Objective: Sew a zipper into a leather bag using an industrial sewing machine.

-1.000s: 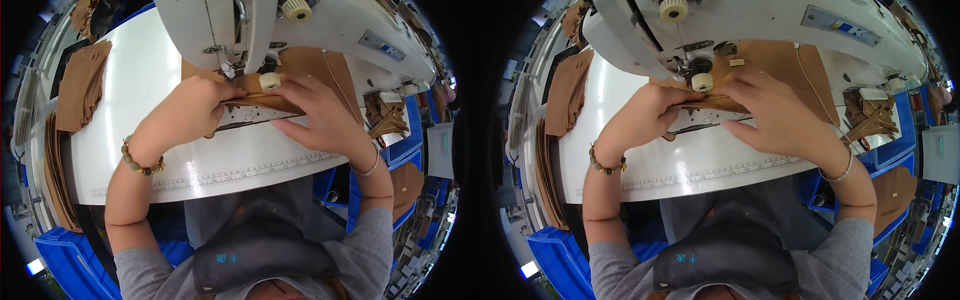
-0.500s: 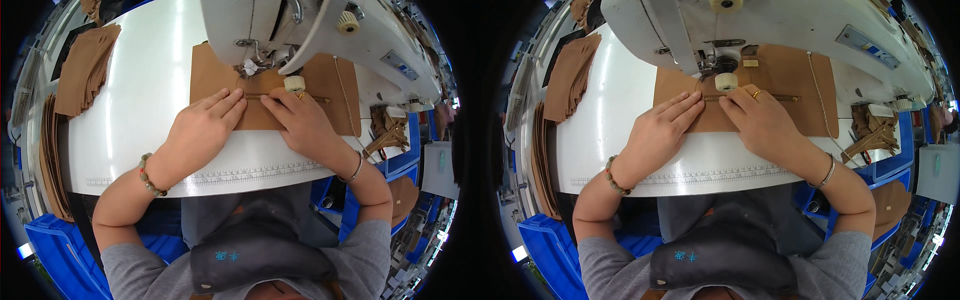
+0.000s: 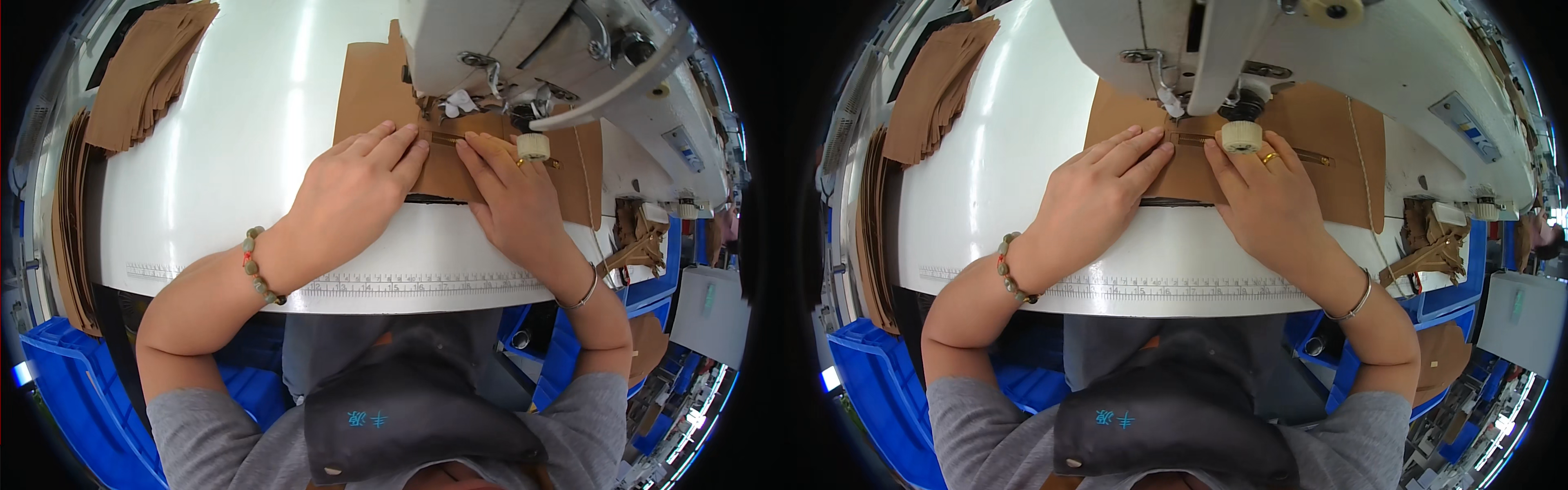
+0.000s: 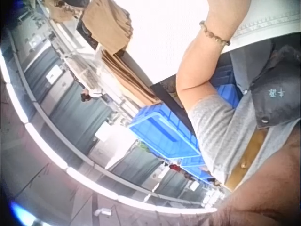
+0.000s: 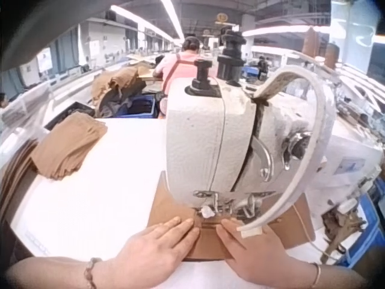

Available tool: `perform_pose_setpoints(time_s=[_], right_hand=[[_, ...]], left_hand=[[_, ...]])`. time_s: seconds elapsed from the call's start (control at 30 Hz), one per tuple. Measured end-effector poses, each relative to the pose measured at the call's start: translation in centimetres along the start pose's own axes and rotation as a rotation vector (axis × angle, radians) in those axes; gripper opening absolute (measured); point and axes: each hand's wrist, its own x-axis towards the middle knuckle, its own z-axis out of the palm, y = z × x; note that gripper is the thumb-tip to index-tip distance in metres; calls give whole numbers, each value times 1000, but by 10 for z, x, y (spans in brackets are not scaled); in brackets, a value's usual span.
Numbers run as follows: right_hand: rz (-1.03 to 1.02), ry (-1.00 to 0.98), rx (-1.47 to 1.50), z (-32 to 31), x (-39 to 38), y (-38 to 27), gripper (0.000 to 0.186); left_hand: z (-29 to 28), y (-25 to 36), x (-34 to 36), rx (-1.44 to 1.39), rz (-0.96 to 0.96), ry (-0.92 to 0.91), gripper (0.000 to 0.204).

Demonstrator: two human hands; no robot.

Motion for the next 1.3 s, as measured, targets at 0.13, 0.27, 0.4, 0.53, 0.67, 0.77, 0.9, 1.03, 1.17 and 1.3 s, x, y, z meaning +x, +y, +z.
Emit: perform_pose_setpoints(time_s=[0.13,0.27,0.4,0.53,0.67,0.77,0.9,1.03,1.17,1.3], right_hand=[[31,-14,-10,-1,3,0,70],[42,-15,10,-3,10,-2,69],[32,43,5,-16,-2,5,59],[12,492,-139,-74,-54,68,18],[587,1074,-328,-184,-121,228,37],[825,998,-357,-245,-179,367,45],[1261,599,32,-235,-267,473,52],[1087,730,-282,-184,-315,455,51],[1125,1015,284,-149,-301,414,53],[1061,1055,222,-144,-293,404,45]], left_hand=[[1,0,0,-16,-2,7,47],[4,-2,4,-58,-23,15,48],[5,-2,2,-96,-54,27,48],[7,-4,1,-123,-46,33,46],[12,-3,2,-107,-43,48,42],[12,-3,1,-114,-55,27,39],[13,-4,1,-142,-66,44,35],[16,-5,1,-176,-57,77,34],[16,-5,0,-125,-40,59,34],[14,-7,0,-148,-51,64,35]])
